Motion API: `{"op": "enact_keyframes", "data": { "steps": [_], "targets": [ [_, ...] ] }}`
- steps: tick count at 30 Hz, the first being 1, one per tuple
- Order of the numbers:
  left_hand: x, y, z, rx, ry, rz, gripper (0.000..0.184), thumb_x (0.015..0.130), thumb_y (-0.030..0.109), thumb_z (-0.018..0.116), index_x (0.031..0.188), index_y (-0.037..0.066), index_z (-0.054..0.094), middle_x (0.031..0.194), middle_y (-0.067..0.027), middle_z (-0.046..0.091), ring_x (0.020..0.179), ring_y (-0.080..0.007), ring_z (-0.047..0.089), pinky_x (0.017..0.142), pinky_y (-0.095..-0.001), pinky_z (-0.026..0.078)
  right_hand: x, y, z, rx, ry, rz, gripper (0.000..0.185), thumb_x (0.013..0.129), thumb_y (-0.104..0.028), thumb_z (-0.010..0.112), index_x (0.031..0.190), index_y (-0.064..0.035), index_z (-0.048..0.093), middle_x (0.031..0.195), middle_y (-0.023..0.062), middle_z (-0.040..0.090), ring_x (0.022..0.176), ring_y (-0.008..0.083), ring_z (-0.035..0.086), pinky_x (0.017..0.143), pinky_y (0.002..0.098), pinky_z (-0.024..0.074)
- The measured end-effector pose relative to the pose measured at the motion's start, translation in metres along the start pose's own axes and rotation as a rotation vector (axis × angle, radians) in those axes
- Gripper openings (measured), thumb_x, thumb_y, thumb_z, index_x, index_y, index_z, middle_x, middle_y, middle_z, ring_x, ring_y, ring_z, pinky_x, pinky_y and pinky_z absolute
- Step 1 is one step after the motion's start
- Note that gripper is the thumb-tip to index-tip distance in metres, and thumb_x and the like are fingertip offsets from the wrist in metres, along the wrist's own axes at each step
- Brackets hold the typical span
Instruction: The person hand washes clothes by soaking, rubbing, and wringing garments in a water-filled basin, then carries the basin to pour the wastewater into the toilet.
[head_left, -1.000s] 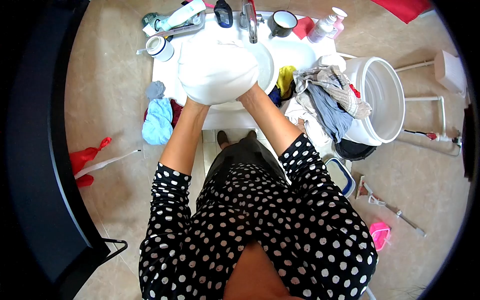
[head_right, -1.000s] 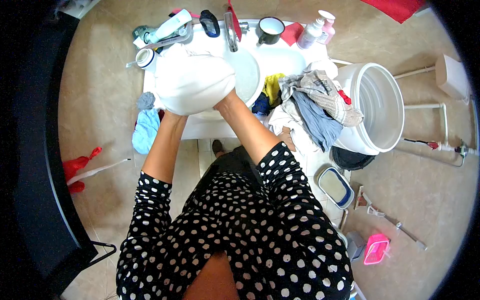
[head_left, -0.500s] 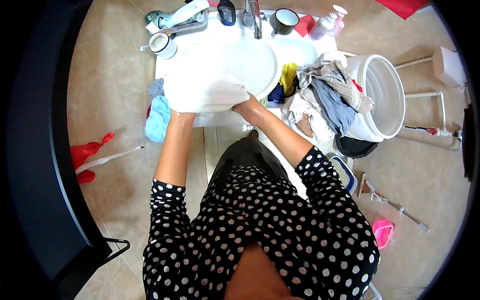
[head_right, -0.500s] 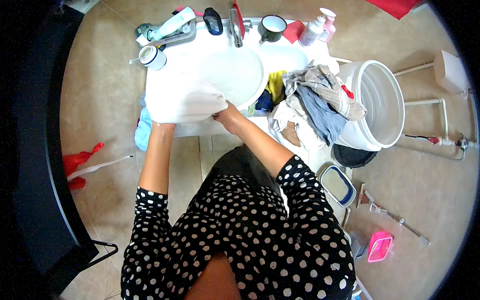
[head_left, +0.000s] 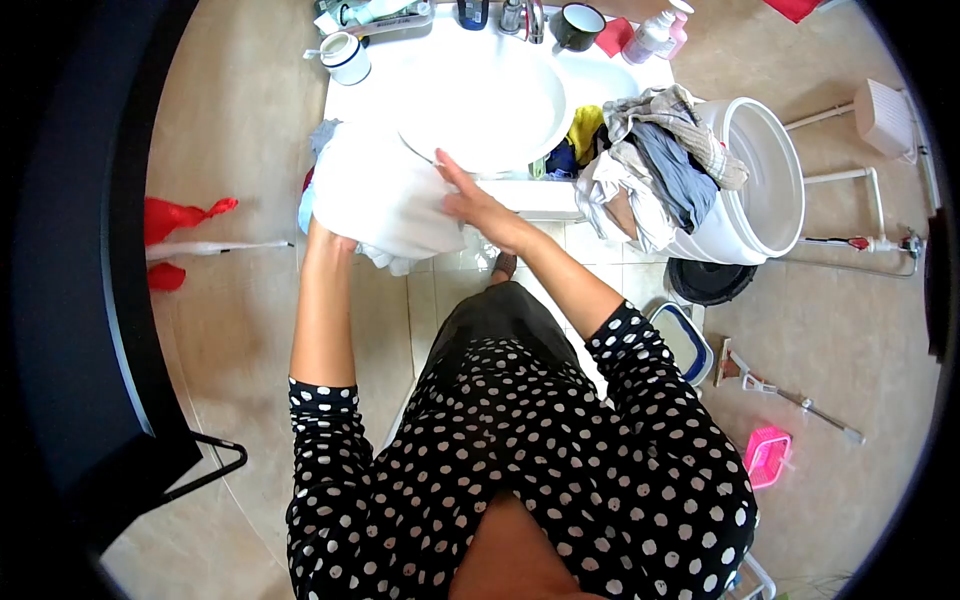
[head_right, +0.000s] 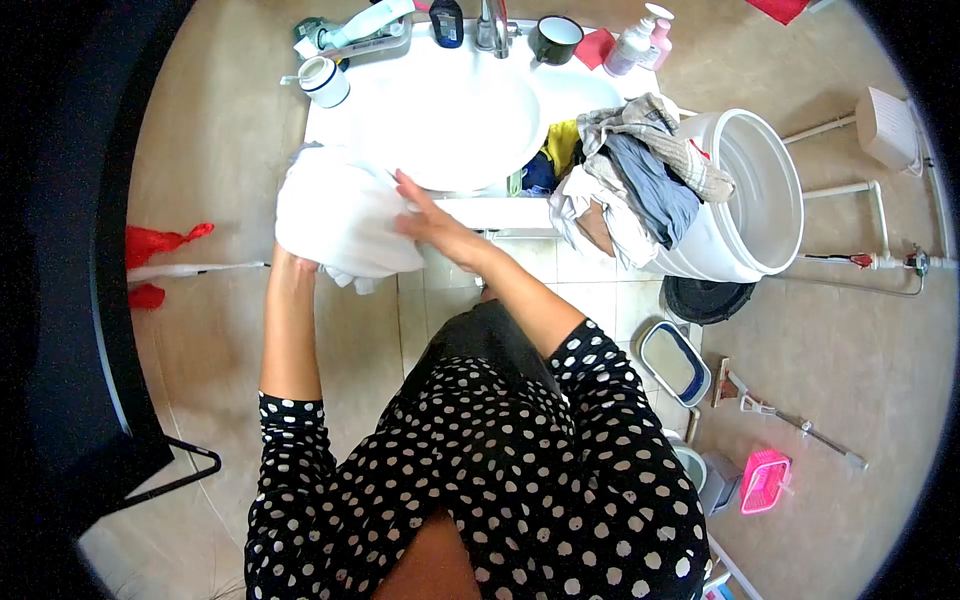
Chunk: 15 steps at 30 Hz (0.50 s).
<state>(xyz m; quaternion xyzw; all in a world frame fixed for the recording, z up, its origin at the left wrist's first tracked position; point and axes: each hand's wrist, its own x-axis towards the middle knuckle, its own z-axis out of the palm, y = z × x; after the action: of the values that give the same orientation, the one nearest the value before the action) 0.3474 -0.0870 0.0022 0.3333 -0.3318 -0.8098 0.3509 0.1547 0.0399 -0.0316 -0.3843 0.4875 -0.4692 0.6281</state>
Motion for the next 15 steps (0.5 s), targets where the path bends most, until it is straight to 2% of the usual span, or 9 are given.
{"op": "enact_keyframes", "data": {
  "steps": [2, 3, 6, 9, 12, 15],
  "targets": [
    [-0.005, -0.009, -0.006, 0.004, 0.068, -0.075, 0.037, 0.094, 0.022, 0.055, 0.124, 0.001, 0.053, 0.114, -0.0114, 0.063, 0.1, -0.0224, 0.064, 0.082, -0.0362, 0.056, -0.001, 0.0, 0.029, -0.209, 0.004, 0.012, 0.09, 0.086, -0.05, 0.062, 0.152, -0.0146, 0.011, 0.147, 0.0218, 0.03, 0.135, 0.0335, 0.032, 0.109, 0.0428, 0.0305],
    [-0.007, -0.011, -0.007, 0.006, 0.098, -0.112, 0.038, 0.093, 0.022, 0.056, 0.124, 0.0, 0.054, 0.115, -0.0117, 0.063, 0.1, -0.0226, 0.064, 0.082, -0.0363, 0.056, 0.005, 0.018, 0.035, -0.089, 0.027, -0.058, 0.093, 0.084, -0.053, 0.064, 0.15, -0.0106, 0.015, 0.144, 0.0218, 0.035, 0.133, 0.0321, 0.036, 0.108, 0.0419, 0.0313],
    [-0.013, -0.011, -0.012, 0.093, 0.154, -0.199, 0.04, 0.091, 0.024, 0.06, 0.123, 0.001, 0.055, 0.115, -0.0119, 0.063, 0.1, -0.0231, 0.064, 0.083, -0.0373, 0.055, -0.002, 0.026, 0.052, 0.069, 0.101, 0.063, 0.09, 0.085, -0.052, 0.063, 0.148, -0.0059, 0.018, 0.14, 0.0198, 0.039, 0.129, 0.029, 0.04, 0.107, 0.039, 0.0328],
    [-0.016, -0.013, -0.016, -0.006, 0.211, -0.264, 0.041, 0.09, 0.023, 0.061, 0.124, 0.001, 0.054, 0.114, -0.013, 0.063, 0.1, -0.0236, 0.064, 0.084, -0.0386, 0.055, 0.002, 0.04, 0.059, 0.172, 0.115, 0.088, 0.087, 0.086, -0.051, 0.062, 0.146, -0.0034, 0.021, 0.139, 0.0185, 0.041, 0.126, 0.0263, 0.042, 0.105, 0.0371, 0.0342],
    [-0.007, -0.019, -0.031, -0.043, 0.211, -0.232, 0.046, 0.09, 0.025, 0.059, 0.129, 0.002, 0.049, 0.122, -0.0125, 0.059, 0.105, -0.0242, 0.061, 0.086, -0.0389, 0.053, 0.016, 0.047, 0.066, 0.323, 0.231, 0.069, 0.08, 0.088, -0.045, 0.062, 0.144, -0.0018, 0.024, 0.137, 0.0192, 0.043, 0.125, 0.0263, 0.044, 0.104, 0.0371, 0.0355],
    [-0.006, -0.025, -0.021, 0.178, 0.198, -0.055, 0.056, 0.089, 0.025, 0.058, 0.136, -0.002, 0.041, 0.128, -0.0158, 0.054, 0.116, -0.0275, 0.054, 0.095, -0.039, 0.047, 0.055, 0.085, 0.065, 0.08, 0.401, -0.08, 0.07, 0.09, -0.036, 0.06, 0.141, -0.0003, 0.029, 0.132, 0.0209, 0.048, 0.122, 0.0288, 0.047, 0.102, 0.0378, 0.0377]
  ]
}}
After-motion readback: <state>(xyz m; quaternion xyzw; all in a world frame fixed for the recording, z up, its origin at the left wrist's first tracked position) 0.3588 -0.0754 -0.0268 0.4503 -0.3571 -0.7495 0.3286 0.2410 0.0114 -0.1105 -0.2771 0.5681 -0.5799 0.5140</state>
